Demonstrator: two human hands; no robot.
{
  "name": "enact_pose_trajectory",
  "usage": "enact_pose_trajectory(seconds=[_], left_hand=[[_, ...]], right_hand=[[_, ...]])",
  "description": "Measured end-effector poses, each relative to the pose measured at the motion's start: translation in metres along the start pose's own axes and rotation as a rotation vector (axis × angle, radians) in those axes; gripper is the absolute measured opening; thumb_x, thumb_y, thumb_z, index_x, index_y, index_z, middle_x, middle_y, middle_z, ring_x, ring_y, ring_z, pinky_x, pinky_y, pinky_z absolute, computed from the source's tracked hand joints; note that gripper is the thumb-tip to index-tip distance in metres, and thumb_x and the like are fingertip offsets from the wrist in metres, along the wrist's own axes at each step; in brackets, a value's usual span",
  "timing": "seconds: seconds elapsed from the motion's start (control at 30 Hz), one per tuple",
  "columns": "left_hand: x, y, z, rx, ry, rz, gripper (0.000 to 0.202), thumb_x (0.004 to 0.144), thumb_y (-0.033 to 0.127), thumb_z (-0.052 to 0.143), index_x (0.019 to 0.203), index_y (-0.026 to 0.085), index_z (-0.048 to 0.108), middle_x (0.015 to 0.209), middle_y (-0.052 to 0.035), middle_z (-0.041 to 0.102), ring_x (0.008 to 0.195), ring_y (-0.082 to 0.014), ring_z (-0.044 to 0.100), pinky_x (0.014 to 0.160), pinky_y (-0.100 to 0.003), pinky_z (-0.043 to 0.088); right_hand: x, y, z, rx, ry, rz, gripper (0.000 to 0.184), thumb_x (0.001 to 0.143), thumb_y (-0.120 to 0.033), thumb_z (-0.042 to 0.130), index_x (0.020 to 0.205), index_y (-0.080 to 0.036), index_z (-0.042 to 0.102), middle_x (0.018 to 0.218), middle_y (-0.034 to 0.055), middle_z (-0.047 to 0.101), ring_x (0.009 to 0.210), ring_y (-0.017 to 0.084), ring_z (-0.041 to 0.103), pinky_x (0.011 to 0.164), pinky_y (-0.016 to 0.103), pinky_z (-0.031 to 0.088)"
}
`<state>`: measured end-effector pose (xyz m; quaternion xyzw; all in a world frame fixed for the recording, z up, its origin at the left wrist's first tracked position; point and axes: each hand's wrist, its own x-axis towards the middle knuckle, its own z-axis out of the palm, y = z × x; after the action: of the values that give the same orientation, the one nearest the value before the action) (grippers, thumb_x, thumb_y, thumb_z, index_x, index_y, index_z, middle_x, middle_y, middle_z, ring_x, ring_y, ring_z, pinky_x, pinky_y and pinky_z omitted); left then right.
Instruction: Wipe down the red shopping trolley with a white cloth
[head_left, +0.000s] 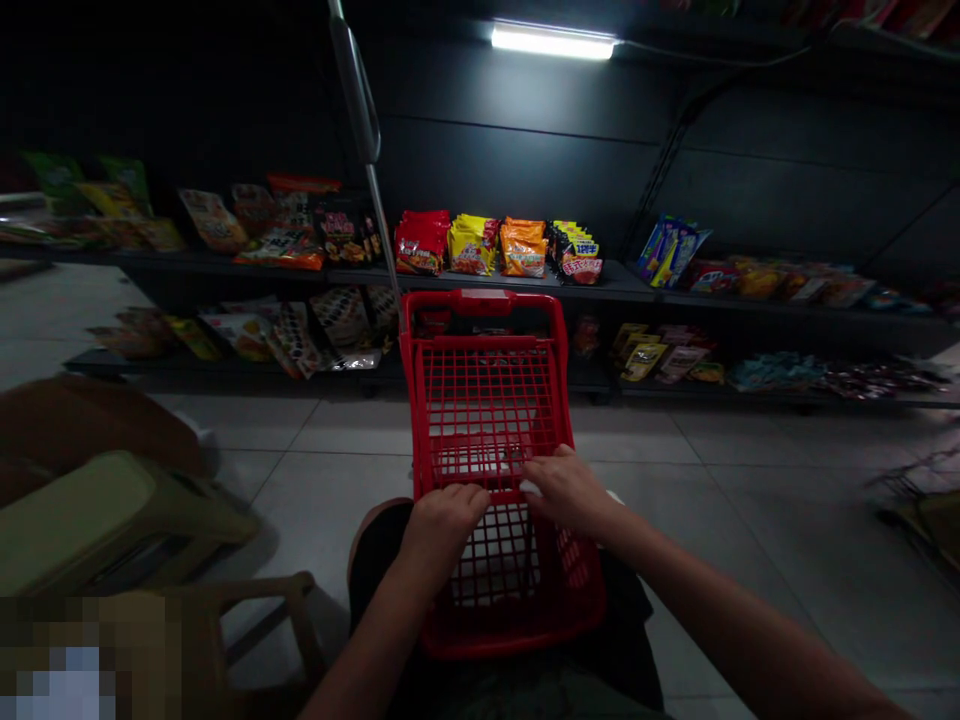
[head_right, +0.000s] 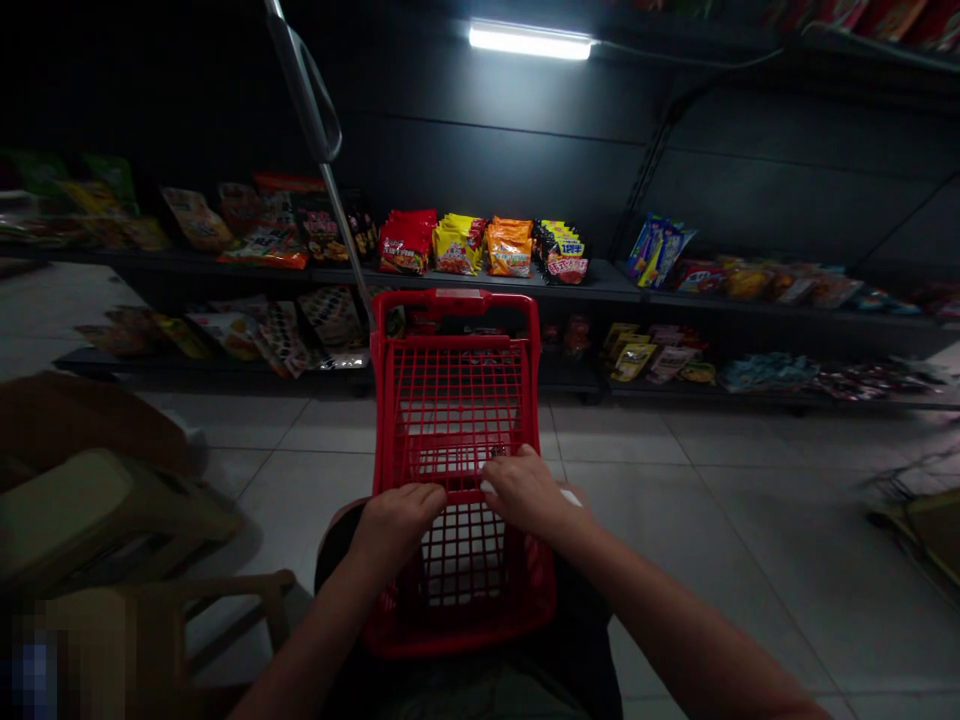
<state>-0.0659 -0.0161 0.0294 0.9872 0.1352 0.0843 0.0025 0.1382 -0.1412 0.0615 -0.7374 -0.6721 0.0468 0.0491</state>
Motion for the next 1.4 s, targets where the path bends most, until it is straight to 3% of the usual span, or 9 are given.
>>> enact_pose_trajectory(seconds=[0.23, 0.47, 0.63, 0.87, 1.03, 1.13, 1.2, 1.27, 1.4], left_hand=[[0.002, 0.000, 0.004, 0.047, -0.069, -0.002, 0.018, 0.091, 0.013, 0.053, 0.103, 0.020, 0.065, 0.090, -0.0049, 0.071, 0.080, -0.0210, 0.068, 0.067, -0.030, 0.050], [-0.007, -0.001, 0.005, 0.106, 0.006, 0.010, 0.032, 0.088, 0.008, 0.054, 0.111, 0.024, 0.068, 0.090, -0.0069, 0.073, 0.079, -0.0205, 0.068, 0.066, -0.028, 0.050], [-0.008, -0.002, 0.005, 0.046, 0.059, 0.008, 0.016, 0.090, 0.011, 0.054, 0.093, 0.020, 0.068, 0.080, -0.0045, 0.071, 0.072, -0.0181, 0.066, 0.062, -0.026, 0.048], [-0.007, -0.005, 0.006, -0.054, 0.185, 0.057, 0.012, 0.090, 0.010, 0.057, 0.093, 0.020, 0.063, 0.099, -0.0024, 0.074, 0.085, -0.0182, 0.068, 0.068, -0.028, 0.050], [-0.005, -0.005, 0.011, -0.022, 0.174, 0.053, 0.011, 0.091, 0.012, 0.056, 0.095, 0.020, 0.063, 0.092, -0.0019, 0.073, 0.081, -0.0177, 0.067, 0.068, -0.028, 0.050], [-0.005, -0.005, 0.013, 0.018, 0.166, 0.040, 0.012, 0.090, 0.011, 0.056, 0.094, 0.020, 0.064, 0.084, -0.0018, 0.071, 0.076, -0.0173, 0.066, 0.066, -0.027, 0.050], [-0.005, -0.005, 0.013, 0.022, 0.177, 0.038, 0.013, 0.089, 0.009, 0.057, 0.094, 0.020, 0.064, 0.084, -0.0015, 0.072, 0.075, -0.0172, 0.066, 0.064, -0.027, 0.049], [-0.005, -0.005, 0.013, 0.001, 0.194, 0.040, 0.014, 0.088, 0.008, 0.057, 0.092, 0.020, 0.063, 0.088, -0.0012, 0.073, 0.077, -0.0173, 0.067, 0.064, -0.027, 0.049], [-0.004, -0.006, 0.014, -0.029, 0.242, 0.047, 0.017, 0.089, 0.005, 0.054, 0.088, 0.020, 0.063, 0.094, -0.0013, 0.074, 0.081, -0.0161, 0.067, 0.066, -0.026, 0.050]], right_hand=[[0.078, -0.038, 0.009, 0.168, -0.030, -0.046, 0.023, 0.094, -0.035, 0.052, 0.104, -0.020, 0.065, 0.102, 0.0060, 0.074, 0.089, 0.020, 0.066, 0.074, 0.029, 0.038], [0.120, -0.073, 0.000, 0.347, -0.083, -0.446, 0.023, 0.097, -0.037, 0.054, 0.111, -0.025, 0.069, 0.110, 0.0000, 0.072, 0.099, 0.016, 0.064, 0.082, 0.024, 0.041], [0.093, -0.034, -0.021, 0.277, -0.216, -0.422, 0.021, 0.095, -0.037, 0.059, 0.109, -0.030, 0.072, 0.110, -0.0020, 0.074, 0.103, 0.017, 0.066, 0.086, 0.027, 0.042], [0.033, 0.042, -0.043, 0.257, -0.354, -0.346, 0.018, 0.083, -0.020, 0.071, 0.096, -0.031, 0.076, 0.095, -0.0043, 0.075, 0.087, 0.012, 0.068, 0.076, 0.021, 0.041], [0.041, 0.013, -0.017, 0.216, -0.119, -0.379, 0.017, 0.091, -0.028, 0.065, 0.106, -0.026, 0.071, 0.102, 0.0012, 0.071, 0.095, 0.015, 0.063, 0.082, 0.026, 0.039], [0.073, -0.009, -0.001, 0.094, 0.015, -0.410, 0.018, 0.093, -0.035, 0.063, 0.105, -0.024, 0.069, 0.100, 0.0033, 0.068, 0.094, 0.017, 0.060, 0.085, 0.031, 0.035], [0.103, -0.006, -0.002, 0.031, 0.087, -0.407, 0.019, 0.095, -0.038, 0.059, 0.106, -0.024, 0.068, 0.099, 0.0040, 0.067, 0.095, 0.018, 0.058, 0.088, 0.033, 0.032], [0.136, 0.009, -0.013, -0.014, 0.181, -0.288, 0.022, 0.098, -0.039, 0.055, 0.107, -0.024, 0.068, 0.102, 0.0055, 0.065, 0.098, 0.020, 0.057, 0.090, 0.034, 0.031], [0.180, 0.032, -0.035, -0.043, 0.356, 0.161, 0.030, 0.101, -0.038, 0.046, 0.117, -0.021, 0.064, 0.114, 0.0116, 0.062, 0.108, 0.025, 0.054, 0.091, 0.036, 0.033]])
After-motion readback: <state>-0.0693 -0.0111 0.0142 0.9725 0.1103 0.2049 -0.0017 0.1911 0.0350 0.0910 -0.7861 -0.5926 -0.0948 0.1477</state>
